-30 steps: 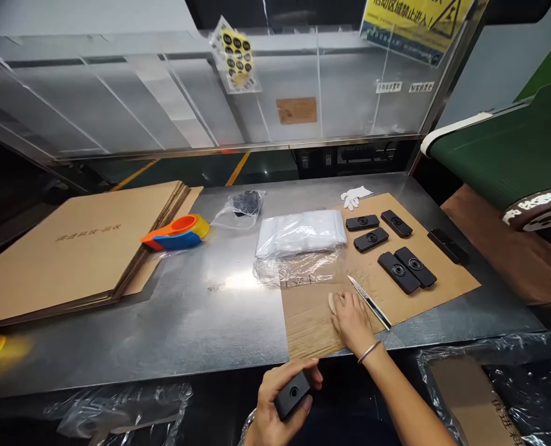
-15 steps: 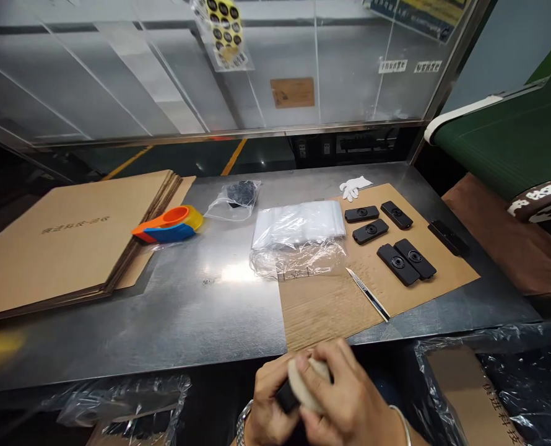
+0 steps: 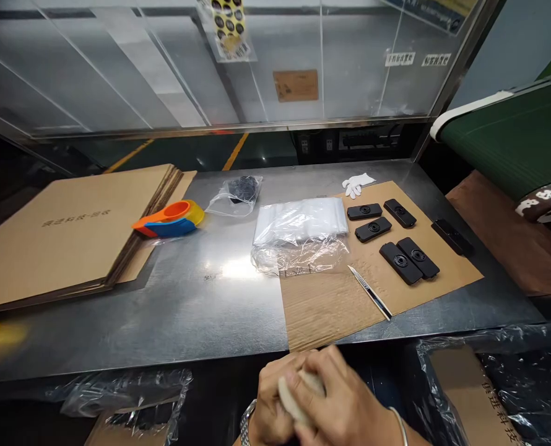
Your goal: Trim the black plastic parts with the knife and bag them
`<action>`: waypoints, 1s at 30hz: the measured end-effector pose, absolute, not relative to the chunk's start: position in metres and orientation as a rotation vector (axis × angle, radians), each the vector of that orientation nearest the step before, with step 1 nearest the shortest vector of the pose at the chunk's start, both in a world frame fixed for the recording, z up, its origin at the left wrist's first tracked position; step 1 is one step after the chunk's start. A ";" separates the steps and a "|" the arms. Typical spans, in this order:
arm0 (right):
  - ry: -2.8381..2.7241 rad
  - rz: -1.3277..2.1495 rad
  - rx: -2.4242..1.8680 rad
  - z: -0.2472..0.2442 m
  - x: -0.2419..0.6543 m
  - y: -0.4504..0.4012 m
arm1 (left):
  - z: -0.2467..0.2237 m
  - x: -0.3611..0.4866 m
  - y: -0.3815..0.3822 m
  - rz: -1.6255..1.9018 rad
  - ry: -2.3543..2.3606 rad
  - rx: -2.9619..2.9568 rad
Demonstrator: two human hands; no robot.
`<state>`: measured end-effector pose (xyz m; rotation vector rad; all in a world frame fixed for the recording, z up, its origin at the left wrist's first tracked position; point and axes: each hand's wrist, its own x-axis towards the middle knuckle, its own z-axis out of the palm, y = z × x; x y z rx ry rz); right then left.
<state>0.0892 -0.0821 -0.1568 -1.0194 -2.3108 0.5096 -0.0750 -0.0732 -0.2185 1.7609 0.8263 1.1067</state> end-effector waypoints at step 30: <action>-1.846 0.875 -1.277 -0.190 0.097 -0.055 | -0.213 -0.077 -0.070 0.967 0.606 0.979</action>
